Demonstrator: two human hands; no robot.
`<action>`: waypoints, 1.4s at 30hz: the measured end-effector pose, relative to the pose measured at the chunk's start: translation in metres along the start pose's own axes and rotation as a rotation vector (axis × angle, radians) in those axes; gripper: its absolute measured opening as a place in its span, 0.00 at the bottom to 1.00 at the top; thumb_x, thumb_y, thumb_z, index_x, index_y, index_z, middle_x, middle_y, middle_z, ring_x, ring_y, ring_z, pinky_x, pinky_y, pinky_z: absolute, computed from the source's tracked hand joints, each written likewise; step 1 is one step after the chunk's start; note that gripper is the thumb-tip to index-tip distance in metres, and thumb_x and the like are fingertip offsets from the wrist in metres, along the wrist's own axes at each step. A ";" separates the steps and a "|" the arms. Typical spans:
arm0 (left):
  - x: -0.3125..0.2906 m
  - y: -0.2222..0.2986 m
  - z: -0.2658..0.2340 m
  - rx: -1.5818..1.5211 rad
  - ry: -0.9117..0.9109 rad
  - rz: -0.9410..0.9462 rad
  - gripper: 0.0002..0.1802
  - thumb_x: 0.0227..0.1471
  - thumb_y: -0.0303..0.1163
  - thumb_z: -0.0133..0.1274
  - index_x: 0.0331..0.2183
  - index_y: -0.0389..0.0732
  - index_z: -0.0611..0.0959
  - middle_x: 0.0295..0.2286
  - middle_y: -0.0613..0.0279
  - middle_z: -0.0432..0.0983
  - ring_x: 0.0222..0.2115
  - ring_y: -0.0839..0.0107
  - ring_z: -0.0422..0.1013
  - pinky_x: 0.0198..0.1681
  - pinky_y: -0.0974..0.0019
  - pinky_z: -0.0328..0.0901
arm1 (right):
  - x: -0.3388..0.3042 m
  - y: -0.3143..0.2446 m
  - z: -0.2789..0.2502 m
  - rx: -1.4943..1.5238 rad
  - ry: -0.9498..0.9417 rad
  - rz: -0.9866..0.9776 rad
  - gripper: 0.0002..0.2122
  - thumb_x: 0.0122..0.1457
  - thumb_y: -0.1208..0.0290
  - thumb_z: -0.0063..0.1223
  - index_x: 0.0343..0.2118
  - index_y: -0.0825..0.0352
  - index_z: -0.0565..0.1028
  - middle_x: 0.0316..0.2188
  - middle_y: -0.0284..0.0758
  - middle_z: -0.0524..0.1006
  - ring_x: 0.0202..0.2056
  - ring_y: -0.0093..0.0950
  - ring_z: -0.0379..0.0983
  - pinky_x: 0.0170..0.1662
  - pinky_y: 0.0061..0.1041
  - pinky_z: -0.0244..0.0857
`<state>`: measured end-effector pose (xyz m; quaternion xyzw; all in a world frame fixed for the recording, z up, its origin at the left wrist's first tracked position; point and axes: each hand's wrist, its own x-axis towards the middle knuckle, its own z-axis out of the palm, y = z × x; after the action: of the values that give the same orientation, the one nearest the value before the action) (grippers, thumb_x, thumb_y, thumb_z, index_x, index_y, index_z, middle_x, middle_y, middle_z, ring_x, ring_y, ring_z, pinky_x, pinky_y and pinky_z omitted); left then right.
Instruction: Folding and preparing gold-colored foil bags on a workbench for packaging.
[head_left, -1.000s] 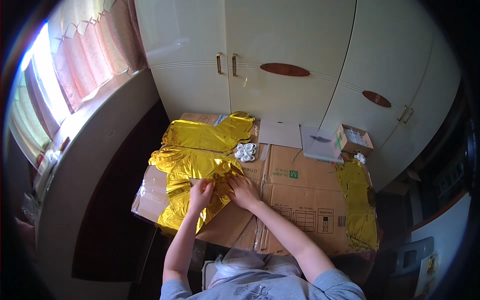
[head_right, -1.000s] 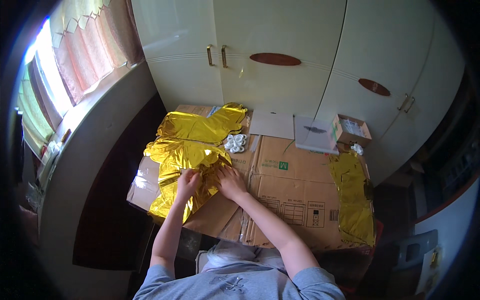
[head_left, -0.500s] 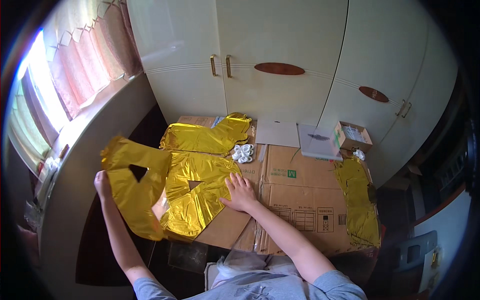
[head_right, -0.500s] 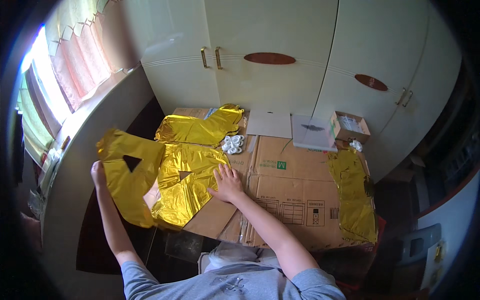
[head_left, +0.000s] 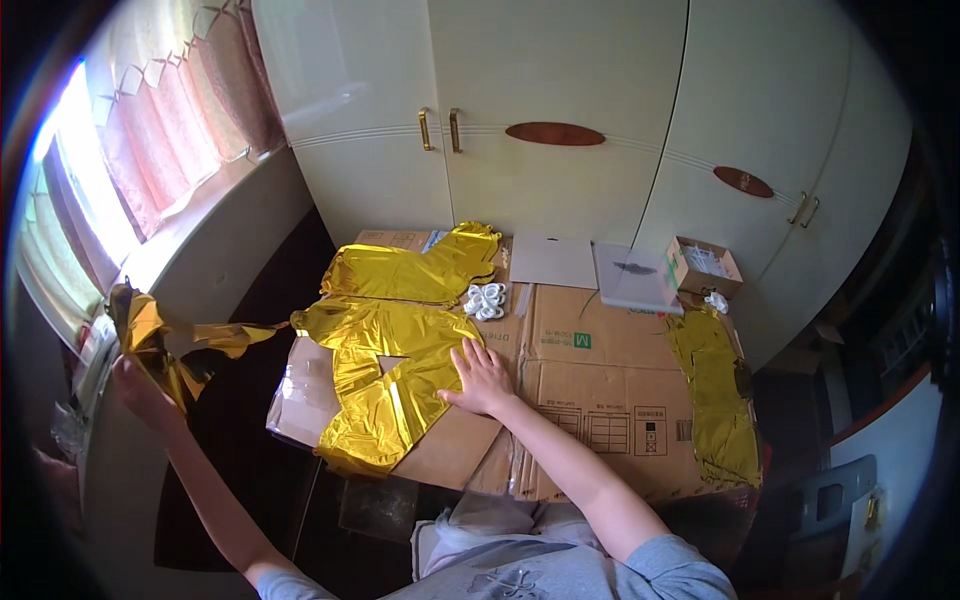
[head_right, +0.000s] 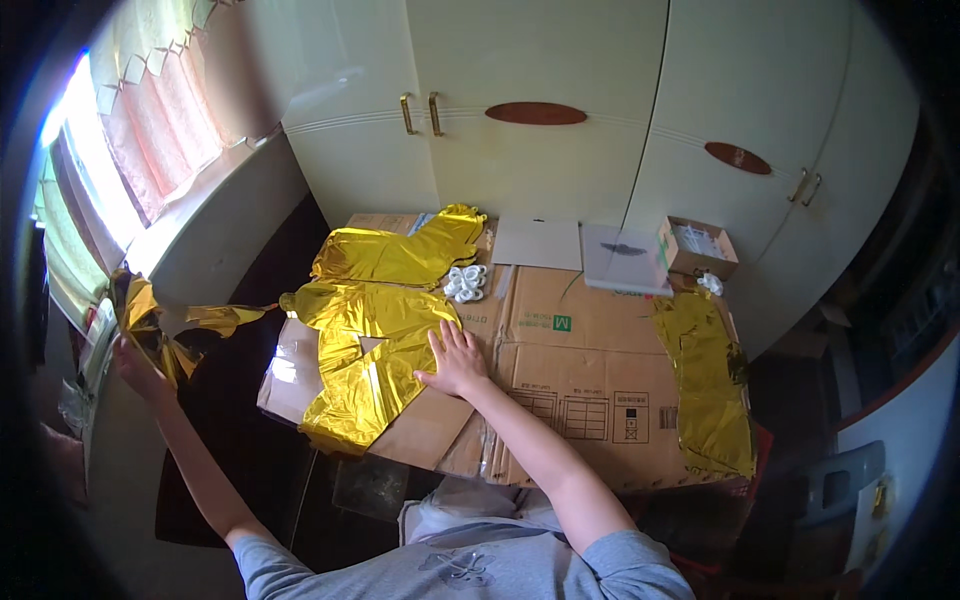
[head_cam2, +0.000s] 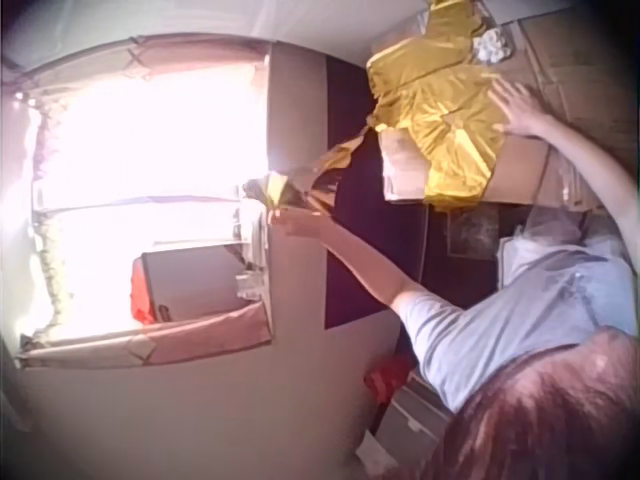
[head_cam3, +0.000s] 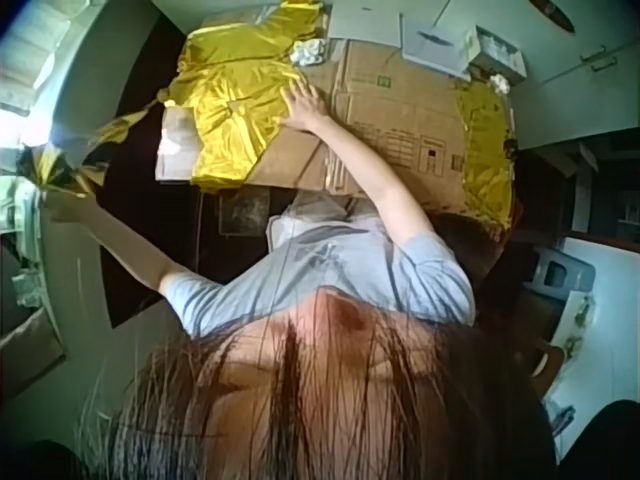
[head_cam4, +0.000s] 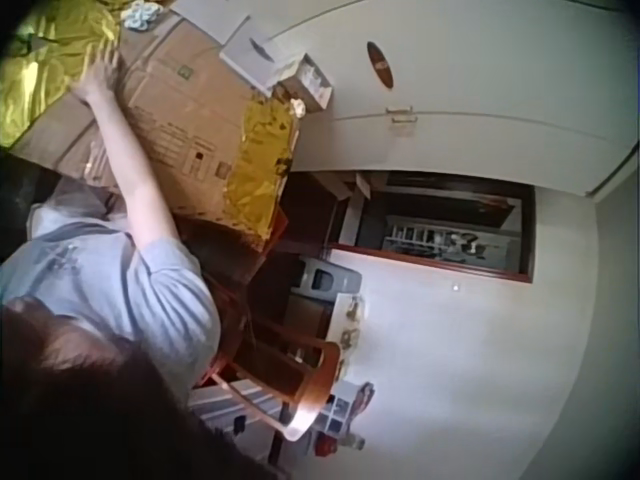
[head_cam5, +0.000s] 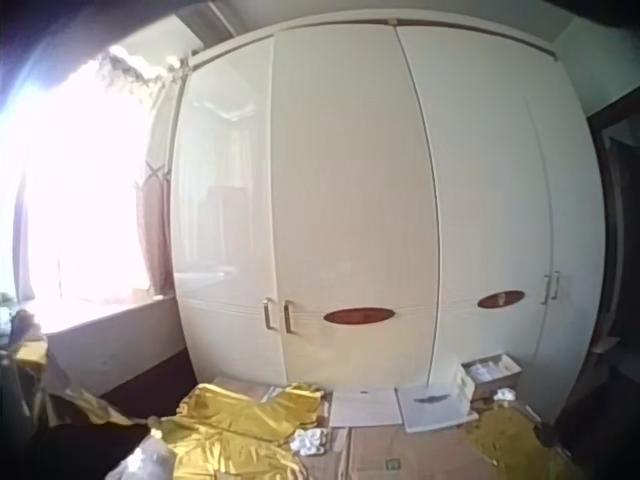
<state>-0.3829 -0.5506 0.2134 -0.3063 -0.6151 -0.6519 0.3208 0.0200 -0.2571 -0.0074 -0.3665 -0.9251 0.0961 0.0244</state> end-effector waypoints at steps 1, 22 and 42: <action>-0.015 0.019 0.012 -0.023 -0.023 0.052 0.12 0.59 0.34 0.45 0.36 0.36 0.76 0.32 0.66 0.69 0.34 0.73 0.66 0.43 0.70 0.61 | -0.001 0.001 0.001 0.008 0.005 0.007 0.44 0.55 0.35 0.40 0.66 0.63 0.48 0.68 0.43 0.43 0.69 0.37 0.34 0.68 0.39 0.29; -0.124 0.146 0.030 0.048 -0.324 0.037 0.13 0.59 0.35 0.45 0.40 0.36 0.73 0.43 0.55 0.70 0.47 0.62 0.67 0.52 0.61 0.61 | -0.035 -0.011 -0.004 0.783 0.185 -0.225 0.44 0.56 0.35 0.44 0.66 0.63 0.47 0.67 0.45 0.46 0.67 0.41 0.42 0.67 0.43 0.39; -0.431 0.242 0.246 -0.826 -1.731 -0.743 0.18 0.58 0.42 0.46 0.48 0.44 0.73 0.48 0.63 0.68 0.50 0.69 0.64 0.56 0.60 0.57 | -0.227 0.137 -0.009 1.605 0.566 0.469 0.31 0.53 0.87 0.54 0.60 0.65 0.59 0.47 0.38 0.73 0.47 0.28 0.71 0.49 0.27 0.68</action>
<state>0.0716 -0.2963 0.0315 -0.5481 -0.4191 -0.4266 -0.5848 0.2788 -0.3131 -0.0199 -0.4293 -0.4386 0.6251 0.4822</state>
